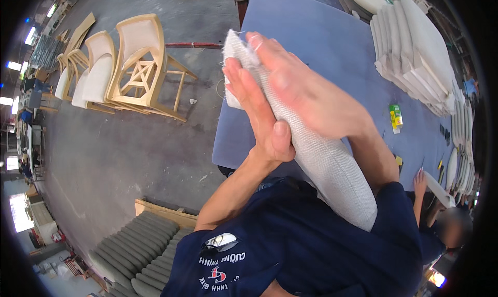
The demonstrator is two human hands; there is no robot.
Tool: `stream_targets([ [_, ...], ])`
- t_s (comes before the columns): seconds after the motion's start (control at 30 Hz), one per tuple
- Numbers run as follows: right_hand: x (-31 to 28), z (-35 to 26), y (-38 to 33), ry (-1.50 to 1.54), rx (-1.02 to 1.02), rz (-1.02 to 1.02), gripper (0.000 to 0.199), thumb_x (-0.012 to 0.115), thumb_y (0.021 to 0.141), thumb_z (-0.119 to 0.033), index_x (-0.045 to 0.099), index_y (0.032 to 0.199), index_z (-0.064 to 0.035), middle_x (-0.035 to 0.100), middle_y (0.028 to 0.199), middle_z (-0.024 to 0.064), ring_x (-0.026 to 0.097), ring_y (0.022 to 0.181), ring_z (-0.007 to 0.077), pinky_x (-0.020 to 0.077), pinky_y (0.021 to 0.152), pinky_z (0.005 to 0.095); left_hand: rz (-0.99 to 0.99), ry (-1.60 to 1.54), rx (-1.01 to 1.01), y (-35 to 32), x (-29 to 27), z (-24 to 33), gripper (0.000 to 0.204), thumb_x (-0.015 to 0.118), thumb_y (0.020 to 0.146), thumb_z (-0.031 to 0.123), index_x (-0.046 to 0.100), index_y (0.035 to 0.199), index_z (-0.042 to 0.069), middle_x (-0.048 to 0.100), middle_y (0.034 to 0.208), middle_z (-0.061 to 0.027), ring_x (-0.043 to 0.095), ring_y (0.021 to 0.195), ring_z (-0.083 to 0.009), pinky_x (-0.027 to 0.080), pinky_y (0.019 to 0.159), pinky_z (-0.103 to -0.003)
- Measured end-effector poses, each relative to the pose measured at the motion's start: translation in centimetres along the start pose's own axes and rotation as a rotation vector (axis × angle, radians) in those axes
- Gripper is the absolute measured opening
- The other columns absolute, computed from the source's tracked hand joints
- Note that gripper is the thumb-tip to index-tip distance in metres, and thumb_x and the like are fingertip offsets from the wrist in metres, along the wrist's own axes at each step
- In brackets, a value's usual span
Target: The person handles white foam cushions, smoothing and adjusting them on a workbench. They use a staple gun to secure fabric to the cushions and place finished cushions on a stack.
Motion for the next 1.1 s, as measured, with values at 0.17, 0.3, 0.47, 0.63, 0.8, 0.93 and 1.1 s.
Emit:
stream_targets([
  [0.17, 0.6, 2.1, 2.5, 0.389, -0.049, 0.049, 0.079, 0.024, 0.115, -0.057, 0.019, 0.169, 0.0004, 0.02, 0.177, 0.0171, 0.014, 0.165, 0.0307, 0.012, 0.133, 0.0429, 0.021, -0.022, -0.051, 2.8, -1.3, 0.5, 0.091, 0.033, 0.106, 0.052, 0.004, 0.167, -0.01, -0.005, 0.174, -0.0351, -0.008, 0.163, -0.0493, -0.008, 0.127, -0.061],
  [0.3, 1.8, 3.7, 3.4, 0.55, 0.021, 0.091, 0.083, 0.02, 0.113, -0.064, 0.016, 0.171, -0.0046, 0.021, 0.176, 0.0188, 0.016, 0.164, 0.0327, 0.0109, 0.133, 0.043, 0.026, -0.003, -0.13, 1.6, -2.7, -0.1, 0.086, 0.04, 0.106, 0.042, 0.009, 0.166, -0.011, 0.0, 0.174, -0.0353, -0.001, 0.162, -0.0502, -0.001, 0.128, -0.06],
  [0.47, 1.3, 11.2, -2.5, 0.577, 0.251, 0.262, 0.083, 0.016, 0.11, -0.071, 0.015, 0.173, -0.016, 0.022, 0.176, 0.0198, 0.019, 0.163, 0.0405, 0.0129, 0.131, 0.0534, 0.074, -0.067, -0.222, 3.1, -3.2, -0.1, 0.077, 0.049, 0.105, 0.031, 0.023, 0.164, -0.009, 0.023, 0.169, -0.0332, 0.024, 0.158, -0.0469, 0.018, 0.128, -0.053],
  [0.63, 3.9, 23.0, -21.7, 0.436, 0.735, 0.269, 0.086, 0.018, 0.108, -0.074, 0.019, 0.172, -0.0159, 0.03, 0.172, 0.0195, 0.027, 0.159, 0.0427, 0.0218, 0.128, 0.0571, -0.036, -0.36, -0.598, 5.4, -1.9, -0.7, 0.048, 0.046, 0.11, 0.025, 0.05, 0.145, -0.007, 0.064, 0.125, -0.0174, 0.061, 0.112, -0.022, 0.047, 0.1, -0.036],
  [0.8, 7.9, 25.1, -41.5, 0.277, 1.213, 0.262, 0.088, 0.02, 0.106, -0.075, 0.025, 0.167, -0.0122, 0.035, 0.166, 0.021, 0.032, 0.153, 0.0423, 0.0252, 0.125, 0.056, 0.088, -0.322, -0.596, 4.4, -1.9, -0.9, 0.045, 0.037, 0.113, 0.04, 0.06, 0.116, 0.001, 0.06, 0.096, -0.0049, 0.056, 0.09, -0.0119, 0.047, 0.083, -0.03],
  [0.93, 10.0, 23.5, -50.2, 0.227, 1.385, 0.291, 0.09, 0.022, 0.105, -0.077, 0.03, 0.163, -0.0093, 0.039, 0.161, 0.0221, 0.036, 0.148, 0.042, 0.028, 0.122, 0.0551, 0.165, -0.29, -0.539, 3.5, -3.0, -0.7, 0.044, 0.037, 0.114, 0.043, 0.055, 0.106, 0.004, 0.056, 0.094, -0.0027, 0.052, 0.08, -0.0099, 0.045, 0.075, -0.029],
  [1.1, 9.5, 22.6, -50.4, 0.128, 1.332, 0.298, 0.092, 0.025, 0.103, -0.078, 0.037, 0.159, -0.0056, 0.044, 0.155, 0.0236, 0.041, 0.143, 0.0416, 0.0314, 0.118, 0.054, 0.24, -0.326, -0.543, 2.6, -3.7, -2.6, 0.039, 0.04, 0.117, 0.038, 0.056, 0.102, 0.006, 0.054, 0.089, 0.0007, 0.048, 0.079, -0.0062, 0.043, 0.073, -0.025],
])
Point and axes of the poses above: each hand's wrist, its own y-axis towards the middle knuckle, its own x-axis out of the palm, z = x × y, the point moved 4 cm from there along y, towards the middle knuckle
